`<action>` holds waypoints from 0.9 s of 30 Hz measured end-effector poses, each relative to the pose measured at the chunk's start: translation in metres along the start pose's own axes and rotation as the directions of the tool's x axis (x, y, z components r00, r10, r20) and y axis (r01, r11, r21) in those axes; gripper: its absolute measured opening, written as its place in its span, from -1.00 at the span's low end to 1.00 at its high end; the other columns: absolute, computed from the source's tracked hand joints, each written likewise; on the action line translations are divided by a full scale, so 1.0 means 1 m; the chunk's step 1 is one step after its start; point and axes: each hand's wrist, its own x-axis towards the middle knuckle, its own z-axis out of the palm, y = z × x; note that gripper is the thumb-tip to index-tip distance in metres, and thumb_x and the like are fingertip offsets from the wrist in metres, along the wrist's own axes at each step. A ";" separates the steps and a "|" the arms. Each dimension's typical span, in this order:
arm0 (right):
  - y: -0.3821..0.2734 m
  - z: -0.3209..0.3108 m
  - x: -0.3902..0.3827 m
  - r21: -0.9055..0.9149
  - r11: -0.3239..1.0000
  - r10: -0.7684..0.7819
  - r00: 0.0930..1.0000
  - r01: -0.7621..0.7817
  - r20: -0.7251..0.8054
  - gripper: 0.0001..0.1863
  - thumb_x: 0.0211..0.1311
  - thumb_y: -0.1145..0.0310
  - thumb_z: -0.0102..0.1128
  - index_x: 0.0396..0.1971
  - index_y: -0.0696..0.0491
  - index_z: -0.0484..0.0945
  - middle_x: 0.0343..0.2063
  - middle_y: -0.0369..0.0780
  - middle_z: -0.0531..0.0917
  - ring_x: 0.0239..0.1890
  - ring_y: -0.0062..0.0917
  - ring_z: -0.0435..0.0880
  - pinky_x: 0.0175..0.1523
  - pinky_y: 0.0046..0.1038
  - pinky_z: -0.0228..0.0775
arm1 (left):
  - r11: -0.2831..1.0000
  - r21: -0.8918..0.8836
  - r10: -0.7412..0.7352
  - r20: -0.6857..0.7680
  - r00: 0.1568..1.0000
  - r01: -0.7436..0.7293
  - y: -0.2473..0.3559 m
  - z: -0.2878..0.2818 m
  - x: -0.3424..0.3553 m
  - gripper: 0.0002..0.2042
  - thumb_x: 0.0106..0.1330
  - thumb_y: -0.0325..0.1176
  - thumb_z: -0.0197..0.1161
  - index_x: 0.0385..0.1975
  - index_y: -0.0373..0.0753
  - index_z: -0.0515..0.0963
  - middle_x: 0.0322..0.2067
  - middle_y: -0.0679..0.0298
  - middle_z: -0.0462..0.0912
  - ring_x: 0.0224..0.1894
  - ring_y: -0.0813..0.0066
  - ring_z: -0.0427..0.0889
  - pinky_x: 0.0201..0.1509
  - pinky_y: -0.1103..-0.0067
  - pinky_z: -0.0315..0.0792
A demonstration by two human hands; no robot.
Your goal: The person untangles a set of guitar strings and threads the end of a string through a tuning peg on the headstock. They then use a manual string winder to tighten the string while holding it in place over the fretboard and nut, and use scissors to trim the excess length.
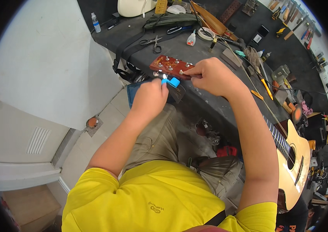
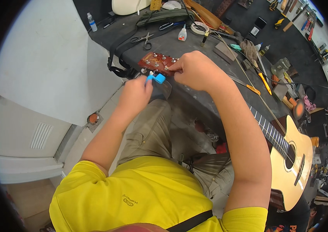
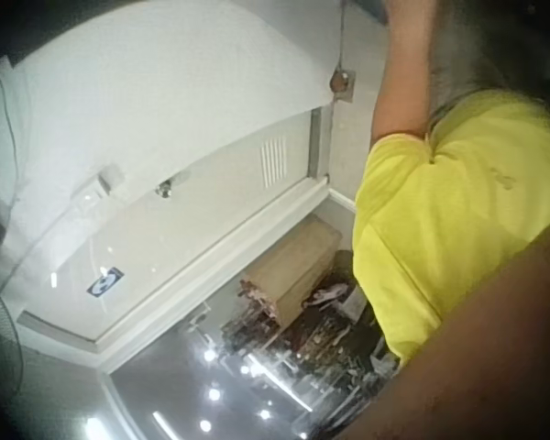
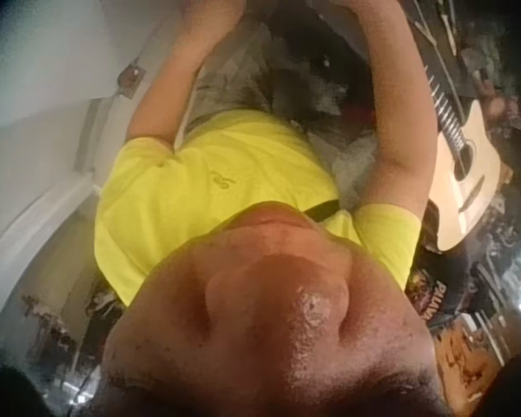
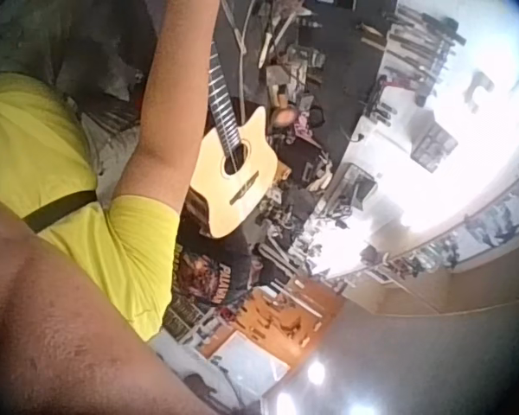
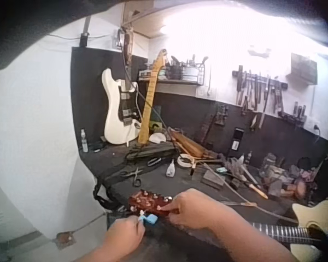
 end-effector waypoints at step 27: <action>0.015 -0.012 -0.042 0.231 0.962 0.183 0.970 -0.144 -0.157 -0.73 0.19 0.50 0.43 -0.10 0.09 0.89 -0.40 -0.06 0.83 -0.43 -0.37 0.77 -0.18 -0.35 0.62 | 0.969 -0.247 0.031 0.227 0.974 0.027 0.016 -0.023 0.014 -0.70 0.52 -0.28 0.27 -0.34 -0.44 0.67 -0.61 0.04 0.60 -0.54 0.23 0.55 -0.34 0.29 0.43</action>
